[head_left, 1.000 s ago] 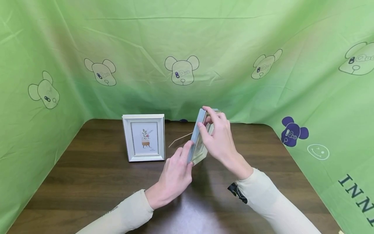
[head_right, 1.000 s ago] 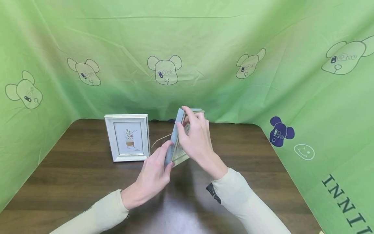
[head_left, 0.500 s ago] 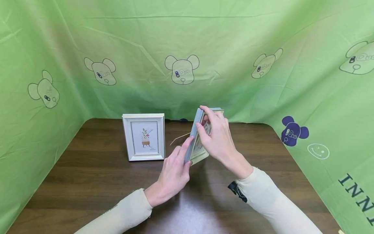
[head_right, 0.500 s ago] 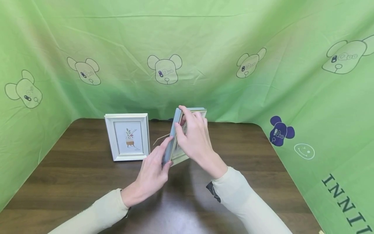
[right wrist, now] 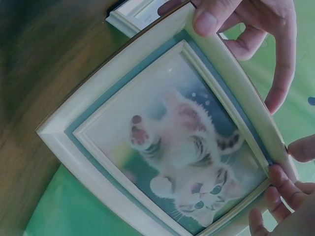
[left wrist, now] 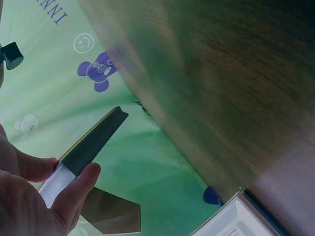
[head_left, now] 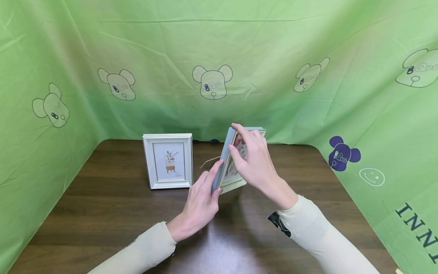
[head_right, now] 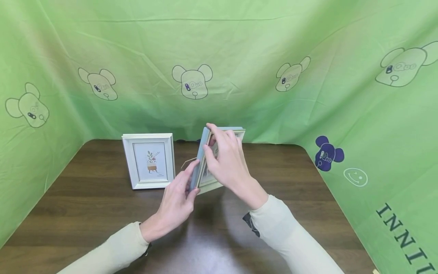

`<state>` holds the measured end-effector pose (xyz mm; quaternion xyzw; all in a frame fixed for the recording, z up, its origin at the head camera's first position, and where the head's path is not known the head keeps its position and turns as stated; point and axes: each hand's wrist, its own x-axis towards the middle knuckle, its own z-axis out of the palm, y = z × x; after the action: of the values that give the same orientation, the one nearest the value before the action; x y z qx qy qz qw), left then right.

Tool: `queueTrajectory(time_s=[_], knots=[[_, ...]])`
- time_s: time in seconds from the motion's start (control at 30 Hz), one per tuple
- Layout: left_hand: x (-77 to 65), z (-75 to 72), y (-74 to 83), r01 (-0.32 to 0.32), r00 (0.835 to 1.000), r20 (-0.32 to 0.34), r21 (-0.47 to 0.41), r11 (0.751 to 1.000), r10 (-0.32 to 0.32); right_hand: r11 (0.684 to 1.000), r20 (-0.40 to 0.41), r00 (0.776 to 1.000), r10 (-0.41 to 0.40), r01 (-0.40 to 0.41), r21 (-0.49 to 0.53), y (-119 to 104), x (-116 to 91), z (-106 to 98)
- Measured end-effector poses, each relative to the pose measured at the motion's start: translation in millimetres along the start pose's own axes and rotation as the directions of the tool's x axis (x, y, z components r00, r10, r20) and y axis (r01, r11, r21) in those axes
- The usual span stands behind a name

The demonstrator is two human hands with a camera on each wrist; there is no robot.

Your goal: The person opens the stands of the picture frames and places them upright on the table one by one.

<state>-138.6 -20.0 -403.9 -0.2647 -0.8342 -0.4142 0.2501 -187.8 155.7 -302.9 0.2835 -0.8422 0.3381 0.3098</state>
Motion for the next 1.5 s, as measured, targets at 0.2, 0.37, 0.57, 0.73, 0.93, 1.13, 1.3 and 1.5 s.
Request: queueTrajectory(time_s=[0.2, 0.37, 0.57, 0.73, 0.93, 1.13, 1.3, 1.5], knots=[[-1.0, -0.8, -1.8, 0.017, 1.000, -0.011, -0.012, 1.000, -0.017, 1.000, 0.006, 1.000, -0.001, 0.001, 0.011, 0, 0, -2], [-1.4, -1.8, -3.3, 0.039, 0.999, -0.004, -0.028, 0.999, -0.039, 1.000, 0.003, 1.000, 0.003, -0.003, 0.009, 2, -1, -4], [-3.0, -2.5, -5.9, 0.071, 0.997, -0.004, -0.035, 0.997, -0.071, 1.000, -0.024, 1.000, -0.002, 0.002, 0.015, 7, -2, -6], [-4.0, -3.1, -6.5, 0.075, 0.997, -0.013, -0.056, 0.996, -0.076, 1.000, -0.047, 0.999, 0.015, -0.014, 0.023, 13, -7, -8], [-4.3, -3.5, -6.8, 0.065, 0.997, -0.030, -0.067, 0.996, -0.067, 0.999, -0.055, 0.997, 0.050, -0.049, 0.017, 20, -15, -10], [-3.3, -2.9, -9.6, 0.055, 0.997, -0.041, -0.069, 0.996, -0.058, 0.997, -0.075, 0.995, 0.072, -0.072, -0.002, 26, -21, -13], [-3.6, -3.3, -11.4, 0.054, 0.997, -0.047, -0.054, 0.997, -0.056, 0.995, -0.095, 0.991, 0.096, -0.097, -0.014, 33, -27, -15], [-3.1, -3.6, -13.5, 0.048, 0.997, -0.052, -0.061, 0.997, -0.051, 0.995, -0.121, 0.987, 0.102, -0.104, -0.006, 41, -32, -19]])
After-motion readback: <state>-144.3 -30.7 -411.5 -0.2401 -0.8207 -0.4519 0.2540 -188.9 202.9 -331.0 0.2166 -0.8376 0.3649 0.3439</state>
